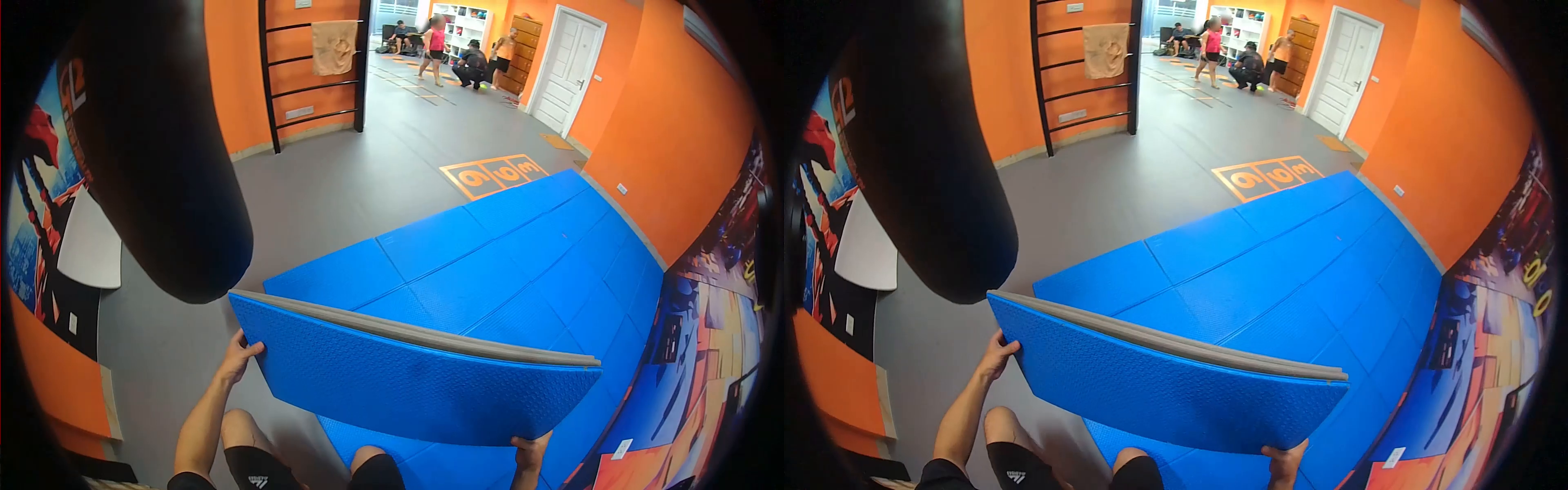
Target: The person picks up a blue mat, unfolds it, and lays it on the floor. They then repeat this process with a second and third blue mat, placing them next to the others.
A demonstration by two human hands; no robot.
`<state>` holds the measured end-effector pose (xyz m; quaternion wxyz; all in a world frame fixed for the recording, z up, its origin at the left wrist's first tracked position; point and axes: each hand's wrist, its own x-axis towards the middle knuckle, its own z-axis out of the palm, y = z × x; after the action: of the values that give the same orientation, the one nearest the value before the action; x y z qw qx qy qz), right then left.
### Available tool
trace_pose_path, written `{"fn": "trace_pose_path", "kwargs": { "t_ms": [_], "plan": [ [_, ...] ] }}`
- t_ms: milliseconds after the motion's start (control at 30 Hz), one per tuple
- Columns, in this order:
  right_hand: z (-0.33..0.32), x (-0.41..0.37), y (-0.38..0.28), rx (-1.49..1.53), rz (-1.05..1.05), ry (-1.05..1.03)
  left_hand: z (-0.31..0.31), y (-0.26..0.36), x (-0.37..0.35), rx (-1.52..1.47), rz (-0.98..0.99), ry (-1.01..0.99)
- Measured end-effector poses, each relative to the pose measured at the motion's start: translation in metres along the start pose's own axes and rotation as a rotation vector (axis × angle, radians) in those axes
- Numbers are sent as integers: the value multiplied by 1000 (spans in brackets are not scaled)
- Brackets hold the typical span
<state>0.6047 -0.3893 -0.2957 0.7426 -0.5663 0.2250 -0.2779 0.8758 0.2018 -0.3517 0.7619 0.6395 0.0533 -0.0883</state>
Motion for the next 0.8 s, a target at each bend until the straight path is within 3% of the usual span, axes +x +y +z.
{"fn": "trace_pose_path", "kwargs": {
  "t_ms": [133, 400, 667, 800],
  "plan": [
    [-26, 10, -26, -47, -44, 47, 66, 23, 13, -7, -65, -101],
    [-81, -2, -51, -134, -107, 225, 186, 70, 33, 120, 129, -202],
    [-53, -18, -57, -68, -115, 473, 219, 142, 38, 515, 389, -230],
    [-27, -19, -67, -88, -77, 470, 208, 151, 54, 474, 416, -219]
  ]
}}
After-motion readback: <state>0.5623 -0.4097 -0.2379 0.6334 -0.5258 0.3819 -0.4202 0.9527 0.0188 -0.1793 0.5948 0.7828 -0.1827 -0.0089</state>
